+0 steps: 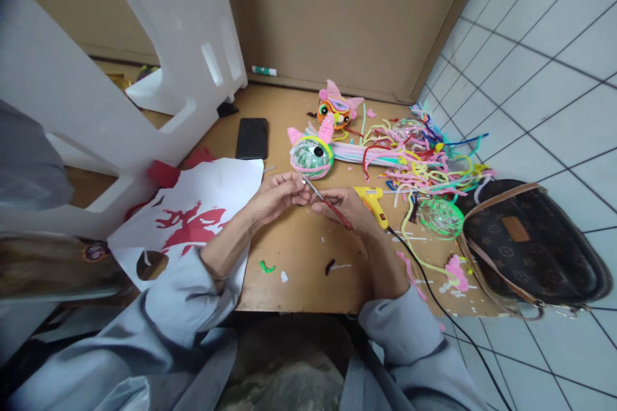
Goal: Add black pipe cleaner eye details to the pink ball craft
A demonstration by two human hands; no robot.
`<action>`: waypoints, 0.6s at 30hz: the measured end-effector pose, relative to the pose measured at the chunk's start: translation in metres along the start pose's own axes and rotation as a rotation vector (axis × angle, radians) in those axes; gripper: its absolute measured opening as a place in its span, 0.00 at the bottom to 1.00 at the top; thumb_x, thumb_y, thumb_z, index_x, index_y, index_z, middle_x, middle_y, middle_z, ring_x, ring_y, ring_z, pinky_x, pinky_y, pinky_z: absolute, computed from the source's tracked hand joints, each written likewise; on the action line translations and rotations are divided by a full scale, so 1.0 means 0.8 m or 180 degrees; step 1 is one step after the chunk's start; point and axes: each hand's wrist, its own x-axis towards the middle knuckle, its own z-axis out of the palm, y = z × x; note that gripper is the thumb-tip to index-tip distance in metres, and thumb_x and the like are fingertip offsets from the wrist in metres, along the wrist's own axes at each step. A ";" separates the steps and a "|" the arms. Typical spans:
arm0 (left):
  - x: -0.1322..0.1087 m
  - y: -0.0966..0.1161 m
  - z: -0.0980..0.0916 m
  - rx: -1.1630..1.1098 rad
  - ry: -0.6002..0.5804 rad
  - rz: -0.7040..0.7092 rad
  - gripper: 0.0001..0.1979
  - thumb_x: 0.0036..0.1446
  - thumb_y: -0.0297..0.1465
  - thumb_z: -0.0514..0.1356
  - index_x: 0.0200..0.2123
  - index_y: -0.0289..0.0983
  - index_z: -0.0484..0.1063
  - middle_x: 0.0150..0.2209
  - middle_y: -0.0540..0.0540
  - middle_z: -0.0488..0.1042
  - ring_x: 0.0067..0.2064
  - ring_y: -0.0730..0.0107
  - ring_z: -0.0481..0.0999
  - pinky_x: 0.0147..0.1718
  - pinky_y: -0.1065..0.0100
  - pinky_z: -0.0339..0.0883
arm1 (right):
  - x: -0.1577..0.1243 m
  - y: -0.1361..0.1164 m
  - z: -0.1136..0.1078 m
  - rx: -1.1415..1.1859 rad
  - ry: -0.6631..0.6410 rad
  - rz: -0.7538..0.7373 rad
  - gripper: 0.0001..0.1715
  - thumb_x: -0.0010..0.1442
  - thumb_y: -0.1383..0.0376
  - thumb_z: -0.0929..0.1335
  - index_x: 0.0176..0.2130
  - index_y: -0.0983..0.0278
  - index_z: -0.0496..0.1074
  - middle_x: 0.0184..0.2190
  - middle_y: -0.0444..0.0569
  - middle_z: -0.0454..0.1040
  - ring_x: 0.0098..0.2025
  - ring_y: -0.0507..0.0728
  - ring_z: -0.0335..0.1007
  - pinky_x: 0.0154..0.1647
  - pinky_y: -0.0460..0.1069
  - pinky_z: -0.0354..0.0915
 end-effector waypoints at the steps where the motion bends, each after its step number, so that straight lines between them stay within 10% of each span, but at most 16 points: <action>1: 0.000 0.001 0.000 -0.0002 -0.0013 -0.0022 0.11 0.44 0.30 0.68 0.25 0.32 0.68 0.26 0.48 0.75 0.28 0.76 0.76 0.29 0.75 0.71 | 0.000 0.000 -0.001 -0.0039 -0.0018 0.0012 0.26 0.44 0.47 0.73 0.33 0.66 0.75 0.14 0.36 0.59 0.16 0.45 0.50 0.16 0.43 0.45; 18: 0.002 0.001 -0.006 -0.0094 0.0081 -0.0302 0.05 0.46 0.24 0.65 0.25 0.30 0.70 0.26 0.46 0.77 0.26 0.76 0.76 0.30 0.73 0.73 | 0.001 0.001 0.000 -0.0130 0.0000 -0.0005 0.23 0.40 0.51 0.76 0.29 0.67 0.74 0.15 0.35 0.54 0.18 0.44 0.45 0.18 0.43 0.42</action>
